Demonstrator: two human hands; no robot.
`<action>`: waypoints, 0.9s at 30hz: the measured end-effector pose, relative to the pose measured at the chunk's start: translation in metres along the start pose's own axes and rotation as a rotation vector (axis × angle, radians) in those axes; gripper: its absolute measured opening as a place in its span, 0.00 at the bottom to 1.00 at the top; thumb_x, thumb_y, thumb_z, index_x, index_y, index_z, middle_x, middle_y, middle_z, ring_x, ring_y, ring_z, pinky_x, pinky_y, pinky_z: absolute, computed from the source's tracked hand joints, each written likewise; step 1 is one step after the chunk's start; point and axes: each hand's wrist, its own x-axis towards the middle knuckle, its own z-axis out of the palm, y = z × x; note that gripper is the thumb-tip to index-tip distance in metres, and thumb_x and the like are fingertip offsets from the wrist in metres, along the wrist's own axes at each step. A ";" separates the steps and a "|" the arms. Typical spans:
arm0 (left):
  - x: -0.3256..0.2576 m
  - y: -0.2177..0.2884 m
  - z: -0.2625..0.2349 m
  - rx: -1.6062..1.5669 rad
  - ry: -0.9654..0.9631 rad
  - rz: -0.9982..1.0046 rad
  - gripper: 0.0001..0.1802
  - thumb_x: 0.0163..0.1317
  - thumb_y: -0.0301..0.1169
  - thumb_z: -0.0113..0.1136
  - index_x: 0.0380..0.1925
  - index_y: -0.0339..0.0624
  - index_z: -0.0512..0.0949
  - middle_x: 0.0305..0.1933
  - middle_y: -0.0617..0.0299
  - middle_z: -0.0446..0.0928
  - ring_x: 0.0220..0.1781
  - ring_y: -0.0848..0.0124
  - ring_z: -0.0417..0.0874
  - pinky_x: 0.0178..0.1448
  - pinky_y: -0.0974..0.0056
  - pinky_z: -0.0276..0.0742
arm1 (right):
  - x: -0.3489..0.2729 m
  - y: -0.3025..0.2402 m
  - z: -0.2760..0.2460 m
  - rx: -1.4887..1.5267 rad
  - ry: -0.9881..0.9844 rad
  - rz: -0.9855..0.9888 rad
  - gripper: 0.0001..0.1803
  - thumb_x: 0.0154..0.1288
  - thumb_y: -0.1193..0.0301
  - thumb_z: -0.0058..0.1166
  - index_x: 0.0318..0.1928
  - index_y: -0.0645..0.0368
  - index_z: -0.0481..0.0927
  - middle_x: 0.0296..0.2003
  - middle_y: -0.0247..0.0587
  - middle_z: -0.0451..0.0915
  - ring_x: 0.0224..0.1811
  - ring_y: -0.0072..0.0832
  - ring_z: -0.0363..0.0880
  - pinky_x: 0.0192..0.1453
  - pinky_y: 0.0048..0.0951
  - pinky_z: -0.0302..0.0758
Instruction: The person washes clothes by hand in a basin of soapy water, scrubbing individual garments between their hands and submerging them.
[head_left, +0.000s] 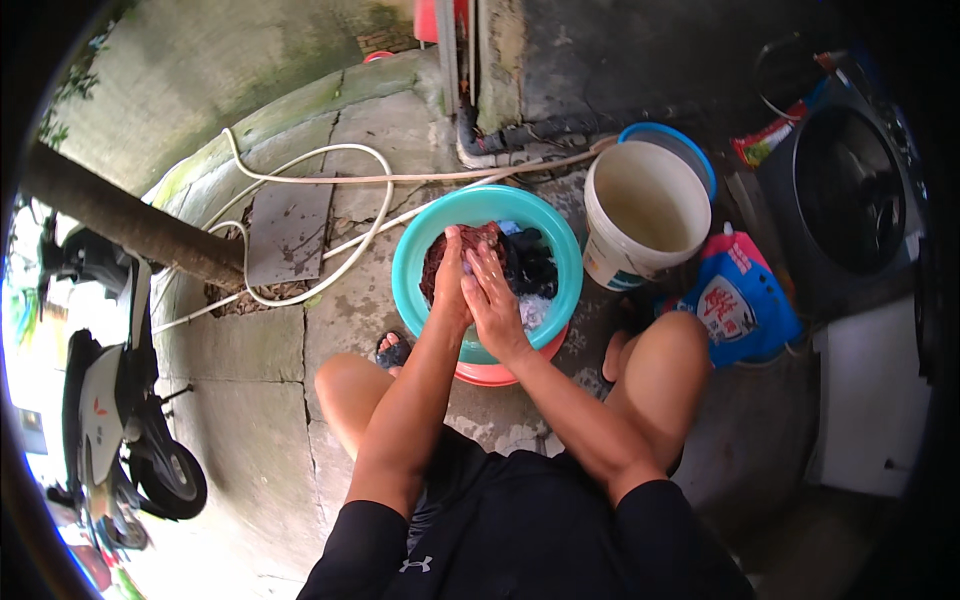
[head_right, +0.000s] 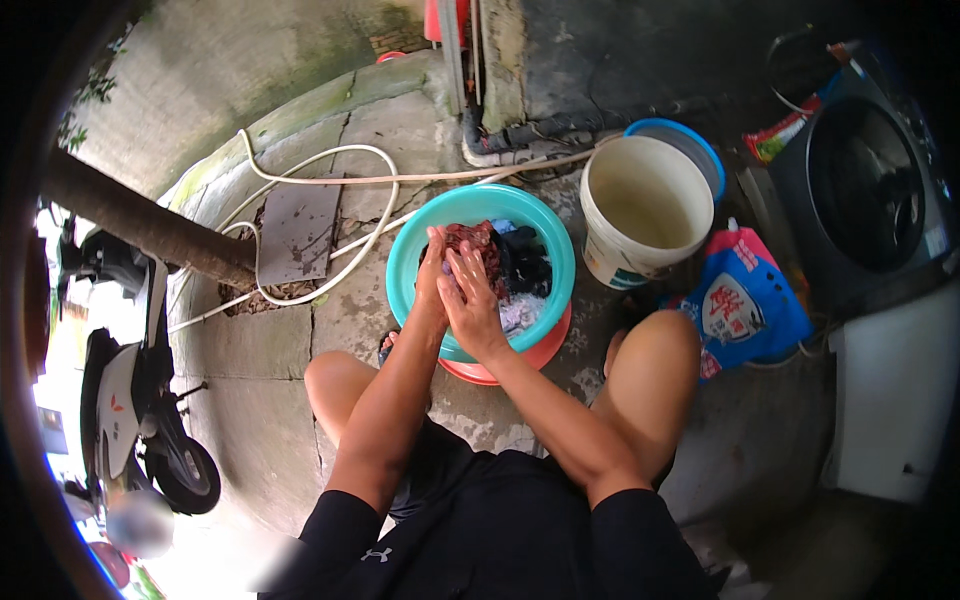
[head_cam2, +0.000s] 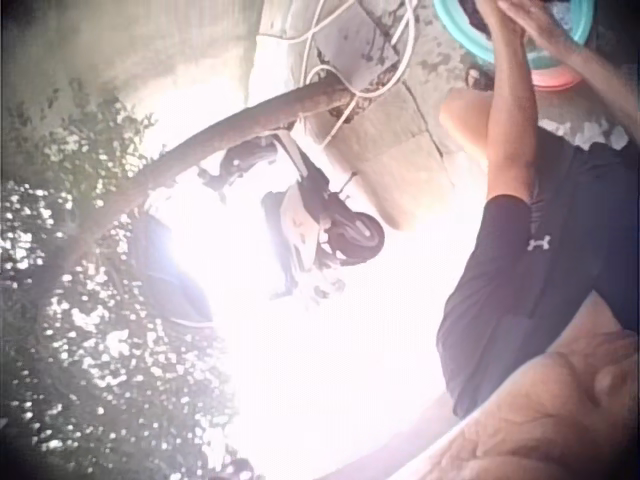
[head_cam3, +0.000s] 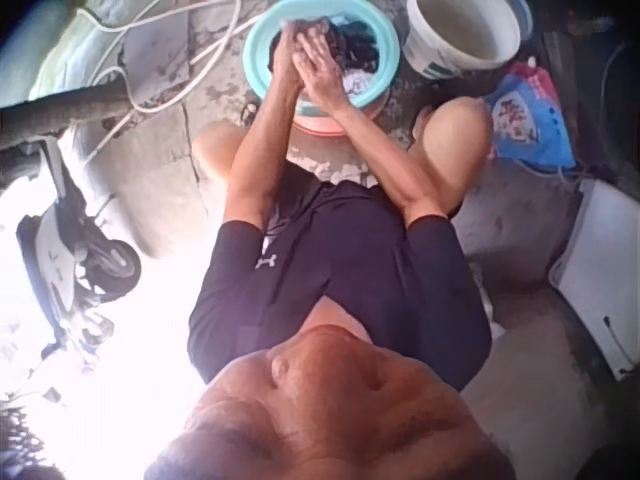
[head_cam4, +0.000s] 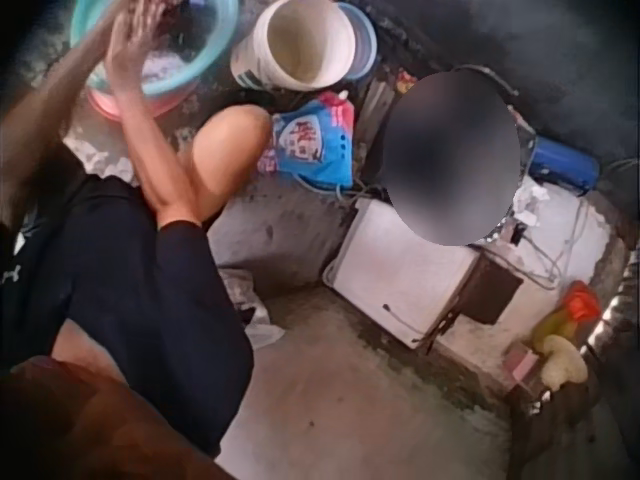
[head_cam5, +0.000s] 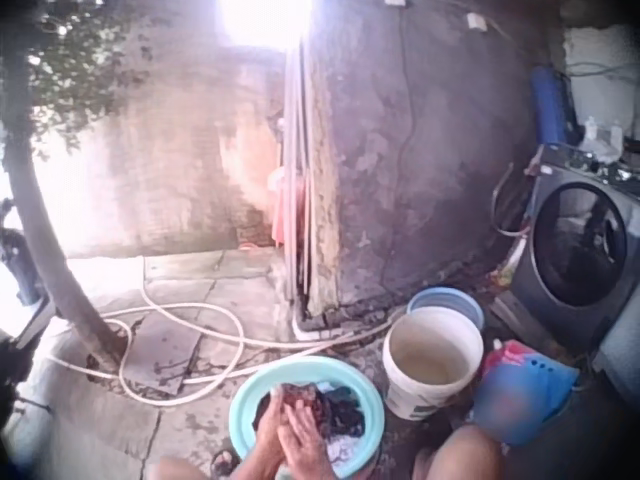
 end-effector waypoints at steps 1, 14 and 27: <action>-0.004 -0.006 0.000 0.009 -0.012 0.045 0.35 0.72 0.57 0.44 0.71 0.49 0.61 0.70 0.57 0.64 0.65 0.66 0.70 0.69 0.58 0.68 | 0.011 -0.002 -0.007 0.036 -0.049 0.050 0.25 0.77 0.63 0.43 0.67 0.63 0.68 0.71 0.49 0.62 0.76 0.38 0.54 0.77 0.34 0.51; -0.006 -0.023 0.004 0.910 -0.166 0.692 0.22 0.76 0.39 0.43 0.58 0.34 0.74 0.59 0.47 0.76 0.62 0.57 0.75 0.67 0.58 0.67 | 0.031 0.012 -0.012 1.307 0.106 0.750 0.31 0.74 0.48 0.45 0.69 0.52 0.65 0.58 0.40 0.73 0.58 0.28 0.74 0.67 0.35 0.68; -0.018 -0.030 0.020 0.932 -0.019 0.629 0.26 0.77 0.45 0.39 0.30 0.35 0.75 0.29 0.56 0.77 0.32 0.65 0.76 0.40 0.60 0.72 | 0.025 0.025 -0.011 1.236 0.113 0.836 0.25 0.73 0.44 0.42 0.44 0.52 0.78 0.40 0.34 0.79 0.43 0.26 0.76 0.48 0.30 0.73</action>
